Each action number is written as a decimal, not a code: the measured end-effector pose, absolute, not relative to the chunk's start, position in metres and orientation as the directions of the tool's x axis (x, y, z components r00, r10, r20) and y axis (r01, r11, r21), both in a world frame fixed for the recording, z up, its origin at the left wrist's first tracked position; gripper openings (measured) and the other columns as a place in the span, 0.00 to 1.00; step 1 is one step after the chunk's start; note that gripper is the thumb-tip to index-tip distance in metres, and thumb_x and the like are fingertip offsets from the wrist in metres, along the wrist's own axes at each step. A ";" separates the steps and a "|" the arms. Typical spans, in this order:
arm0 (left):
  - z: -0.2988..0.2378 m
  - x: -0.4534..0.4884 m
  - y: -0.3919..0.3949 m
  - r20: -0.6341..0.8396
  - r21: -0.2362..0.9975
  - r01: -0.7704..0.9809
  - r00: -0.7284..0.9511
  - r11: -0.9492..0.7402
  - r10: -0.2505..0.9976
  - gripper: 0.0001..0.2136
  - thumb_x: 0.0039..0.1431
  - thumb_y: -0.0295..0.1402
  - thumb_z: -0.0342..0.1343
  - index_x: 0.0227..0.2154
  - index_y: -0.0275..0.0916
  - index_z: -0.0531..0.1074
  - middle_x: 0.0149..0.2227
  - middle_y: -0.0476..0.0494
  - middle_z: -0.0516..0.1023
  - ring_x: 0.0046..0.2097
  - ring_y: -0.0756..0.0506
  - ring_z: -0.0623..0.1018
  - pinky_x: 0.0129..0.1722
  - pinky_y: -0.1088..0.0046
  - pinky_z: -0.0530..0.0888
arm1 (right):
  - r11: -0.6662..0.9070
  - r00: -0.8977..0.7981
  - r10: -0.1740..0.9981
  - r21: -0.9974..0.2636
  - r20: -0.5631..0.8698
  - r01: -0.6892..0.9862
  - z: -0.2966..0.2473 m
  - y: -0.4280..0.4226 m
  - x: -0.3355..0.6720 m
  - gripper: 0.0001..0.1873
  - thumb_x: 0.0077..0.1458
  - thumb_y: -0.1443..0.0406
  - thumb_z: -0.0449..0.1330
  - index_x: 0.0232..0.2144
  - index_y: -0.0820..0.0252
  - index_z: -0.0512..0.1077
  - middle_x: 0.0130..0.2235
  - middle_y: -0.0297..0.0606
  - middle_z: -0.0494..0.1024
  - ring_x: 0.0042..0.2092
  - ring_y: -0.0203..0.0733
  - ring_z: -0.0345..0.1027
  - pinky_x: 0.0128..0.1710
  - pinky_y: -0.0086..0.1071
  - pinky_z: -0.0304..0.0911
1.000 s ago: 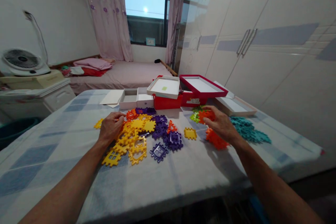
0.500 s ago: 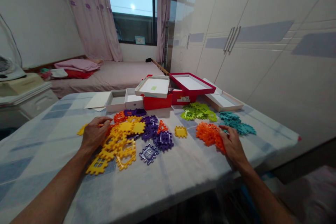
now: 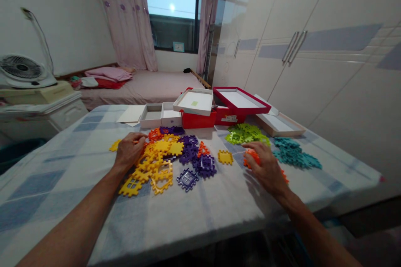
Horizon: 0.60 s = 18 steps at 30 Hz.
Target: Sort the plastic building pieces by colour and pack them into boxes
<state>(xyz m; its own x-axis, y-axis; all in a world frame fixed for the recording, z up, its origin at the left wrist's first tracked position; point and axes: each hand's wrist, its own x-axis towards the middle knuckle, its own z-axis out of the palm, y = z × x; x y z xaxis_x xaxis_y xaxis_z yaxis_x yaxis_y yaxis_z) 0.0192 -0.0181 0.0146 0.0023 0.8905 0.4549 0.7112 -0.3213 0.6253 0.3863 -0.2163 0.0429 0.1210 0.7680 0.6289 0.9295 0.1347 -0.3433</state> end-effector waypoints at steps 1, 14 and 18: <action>0.015 0.019 -0.018 0.459 0.623 0.711 0.008 -0.328 0.889 0.13 0.50 0.37 0.45 0.30 0.40 0.75 0.40 0.41 0.78 0.42 0.43 0.77 0.47 0.67 0.73 | 0.180 0.052 0.815 -0.337 0.577 0.924 0.045 -0.208 0.377 0.13 0.57 0.64 0.51 0.43 0.57 0.70 0.45 0.43 0.73 0.50 0.47 0.63 0.53 0.43 0.57; 0.019 0.022 -0.020 0.474 0.617 0.708 0.013 -0.343 0.880 0.15 0.48 0.37 0.46 0.29 0.38 0.77 0.39 0.40 0.79 0.42 0.42 0.78 0.45 0.70 0.73 | 0.021 0.026 0.989 -0.312 0.145 0.950 0.041 -0.117 0.307 0.27 0.53 0.52 0.57 0.49 0.63 0.69 0.39 0.47 0.77 0.43 0.51 0.68 0.42 0.40 0.59; 0.019 0.022 -0.020 0.485 0.614 0.704 0.021 -0.358 0.874 0.15 0.48 0.37 0.46 0.28 0.39 0.76 0.38 0.41 0.79 0.42 0.42 0.78 0.46 0.68 0.73 | 0.035 0.052 0.987 -0.523 0.151 0.852 0.037 -0.113 0.304 0.21 0.51 0.59 0.58 0.46 0.64 0.69 0.38 0.42 0.77 0.38 0.43 0.68 0.37 0.33 0.59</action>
